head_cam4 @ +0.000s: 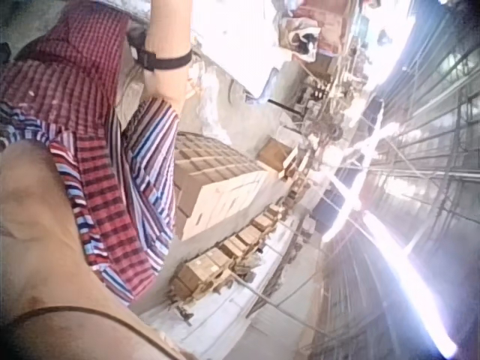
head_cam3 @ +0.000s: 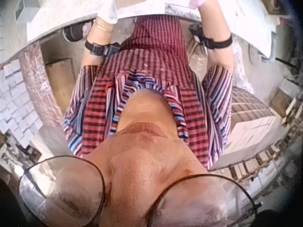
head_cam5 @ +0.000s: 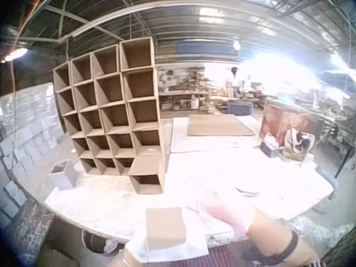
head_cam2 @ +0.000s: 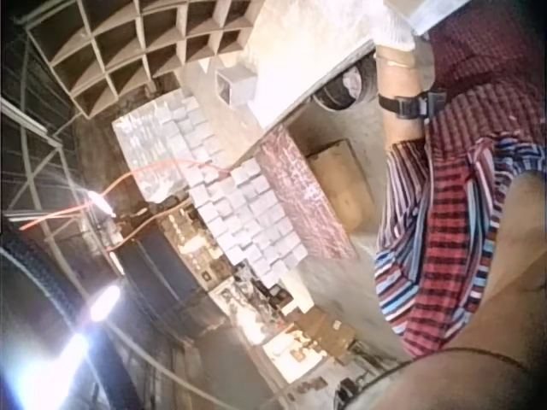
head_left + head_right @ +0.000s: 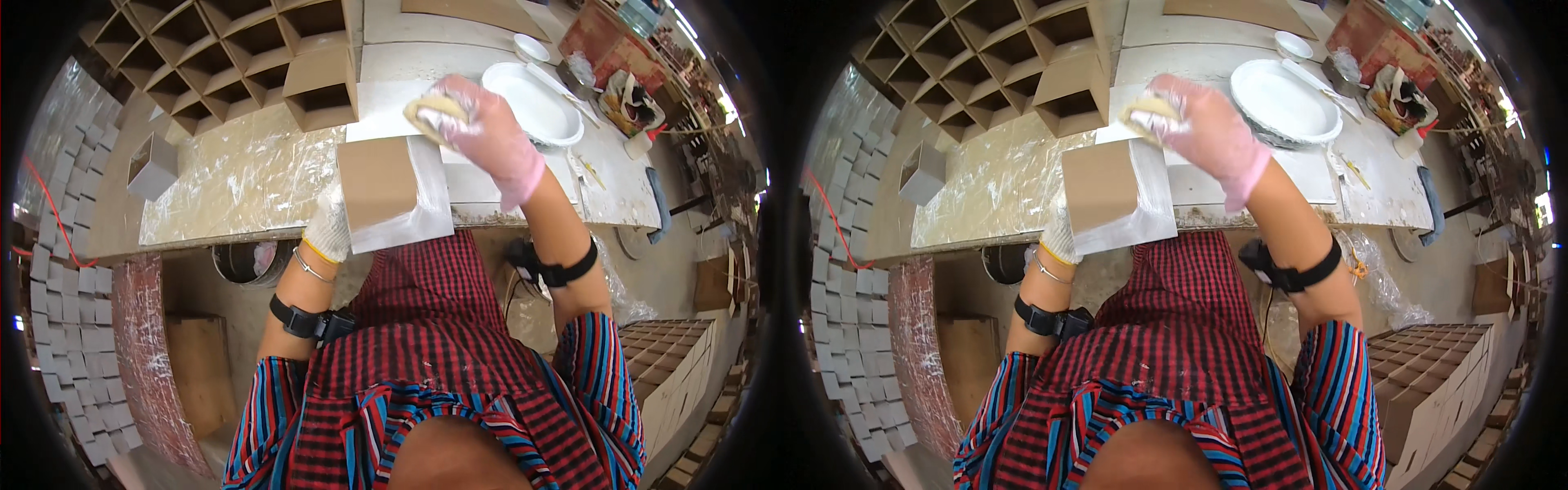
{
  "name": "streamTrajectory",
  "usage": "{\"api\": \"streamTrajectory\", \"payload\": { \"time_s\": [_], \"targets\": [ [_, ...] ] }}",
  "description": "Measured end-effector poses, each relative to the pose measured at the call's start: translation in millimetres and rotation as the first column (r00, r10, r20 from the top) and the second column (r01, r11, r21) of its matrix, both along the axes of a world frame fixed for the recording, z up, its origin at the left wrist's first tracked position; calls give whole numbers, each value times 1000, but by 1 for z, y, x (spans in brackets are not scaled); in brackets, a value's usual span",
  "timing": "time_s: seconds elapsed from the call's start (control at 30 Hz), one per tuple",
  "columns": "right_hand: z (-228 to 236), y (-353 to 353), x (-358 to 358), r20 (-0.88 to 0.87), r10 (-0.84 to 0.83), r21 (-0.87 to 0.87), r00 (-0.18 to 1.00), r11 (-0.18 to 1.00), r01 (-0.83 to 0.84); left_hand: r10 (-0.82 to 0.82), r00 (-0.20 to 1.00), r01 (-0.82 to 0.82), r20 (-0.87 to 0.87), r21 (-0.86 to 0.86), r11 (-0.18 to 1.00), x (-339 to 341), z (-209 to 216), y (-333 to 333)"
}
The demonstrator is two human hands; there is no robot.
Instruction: Applying wood filler or glue to the exterior of a small wooden box and wiping it smooth.
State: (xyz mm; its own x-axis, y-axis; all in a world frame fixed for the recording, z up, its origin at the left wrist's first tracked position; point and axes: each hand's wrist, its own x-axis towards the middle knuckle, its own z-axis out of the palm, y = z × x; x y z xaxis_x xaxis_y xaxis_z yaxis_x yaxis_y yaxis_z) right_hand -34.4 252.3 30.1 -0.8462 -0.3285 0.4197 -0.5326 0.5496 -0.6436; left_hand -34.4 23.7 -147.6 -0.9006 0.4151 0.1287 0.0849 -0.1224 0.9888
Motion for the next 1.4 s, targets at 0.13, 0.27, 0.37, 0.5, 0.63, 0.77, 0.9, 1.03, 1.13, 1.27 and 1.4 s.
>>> {"api": "streamTrajectory", "payload": {
  "time_s": [0.13,0.27,0.37,0.5,0.63,0.77,0.9,1.03,1.13,1.27,1.4],
  "targets": [
    [-3,-5,22,-172,69,223,983,974,-29,-453,826,97,335,707,700,13,55,2],
    [4,-13,11,-148,-78,148,986,984,100,-383,898,240,217,488,839,14,39,7],
    [9,-16,15,-135,5,121,991,993,11,-360,925,290,120,387,875,-3,14,10],
    [1,-26,30,-274,90,308,957,951,-1,-303,795,-8,525,509,861,21,81,19],
    [7,-29,11,-259,-30,289,965,951,107,-226,847,13,482,406,914,22,67,18],
    [7,-38,24,-220,79,285,972,958,-13,-343,866,181,363,412,893,-12,9,12],
    [0,-41,11,-313,28,310,949,948,74,-816,365,-146,448,893,425,-11,6,9],
    [3,-40,13,-410,-16,180,912,979,98,-943,275,-214,187,968,130,-3,19,9],
    [0,-43,31,-387,59,224,920,974,31,-532,823,350,197,562,749,5,46,12],
    [-27,-56,58,-542,254,229,801,962,-150,-442,831,171,338,601,781,20,67,13],
    [-21,-53,83,-367,383,444,848,873,-203,-565,787,188,246,778,600,11,46,1]
  ]
}}
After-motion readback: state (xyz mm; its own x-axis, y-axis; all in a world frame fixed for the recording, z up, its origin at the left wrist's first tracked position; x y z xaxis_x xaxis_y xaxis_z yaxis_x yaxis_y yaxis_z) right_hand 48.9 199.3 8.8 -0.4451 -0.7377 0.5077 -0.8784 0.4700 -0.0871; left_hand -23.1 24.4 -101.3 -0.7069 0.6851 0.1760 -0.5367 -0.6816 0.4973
